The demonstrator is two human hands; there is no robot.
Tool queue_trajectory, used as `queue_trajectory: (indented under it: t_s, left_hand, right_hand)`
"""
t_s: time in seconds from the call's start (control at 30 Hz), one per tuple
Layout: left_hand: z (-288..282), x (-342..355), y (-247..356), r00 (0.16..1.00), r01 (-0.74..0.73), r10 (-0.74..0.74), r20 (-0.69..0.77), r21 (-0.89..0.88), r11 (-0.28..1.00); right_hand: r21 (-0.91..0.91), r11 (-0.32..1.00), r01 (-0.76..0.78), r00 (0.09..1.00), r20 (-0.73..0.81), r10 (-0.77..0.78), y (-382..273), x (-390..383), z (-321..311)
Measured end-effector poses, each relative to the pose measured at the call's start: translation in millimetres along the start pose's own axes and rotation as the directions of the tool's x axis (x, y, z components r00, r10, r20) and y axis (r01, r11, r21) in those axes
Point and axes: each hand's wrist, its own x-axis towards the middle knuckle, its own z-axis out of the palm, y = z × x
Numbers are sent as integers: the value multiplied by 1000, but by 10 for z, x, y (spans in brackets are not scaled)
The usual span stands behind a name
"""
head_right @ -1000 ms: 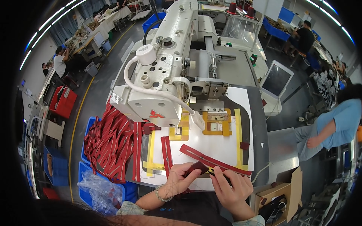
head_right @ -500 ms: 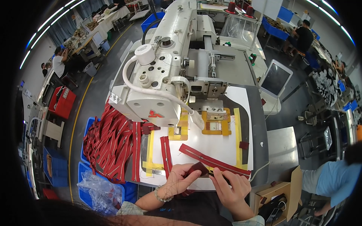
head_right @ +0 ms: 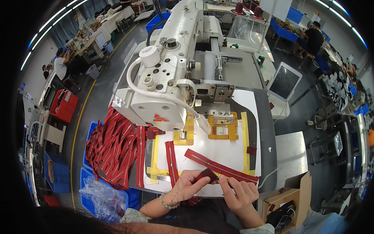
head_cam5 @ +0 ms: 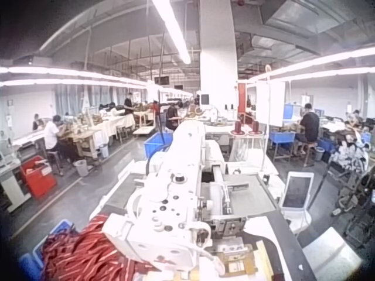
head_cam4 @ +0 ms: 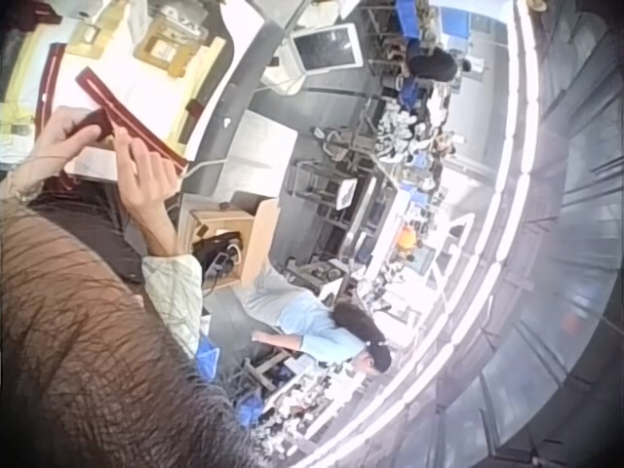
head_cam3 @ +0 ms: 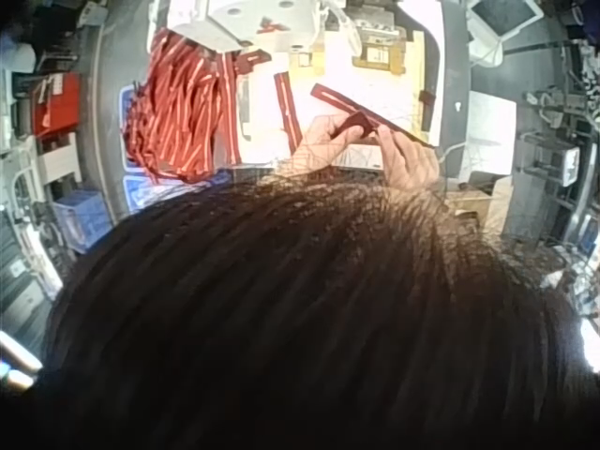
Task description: The recorder is placing and aligning red leather straps into a template jig for a sewing machine.
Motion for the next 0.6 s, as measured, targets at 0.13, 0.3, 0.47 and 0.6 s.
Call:
queue_trajectory:
  t_s: [0.13, 0.3, 0.47, 0.6]
  left_hand:
    - [-10, -4, 35, 1000, 30, -30, -2, 29, 999]
    - [39, -2, 95, 998, -45, 45, -48, -1, 999]
    - [6, -29, 109, 999, 33, -32, -20, 57, 998]
    - [31, -22, 92, 999, -12, 13, -31, 34, 999]
  right_hand:
    - [0, 1000, 15, 1000, -15, -15, 19, 9, 26]
    - [34, 999, -6, 999, -32, 7, 3, -29, 45]
    - [121, 988, -92, 994, 74, 84, -30, -95, 13]
    - [135, 981, -137, 989, 73, 128, -61, -100, 19]
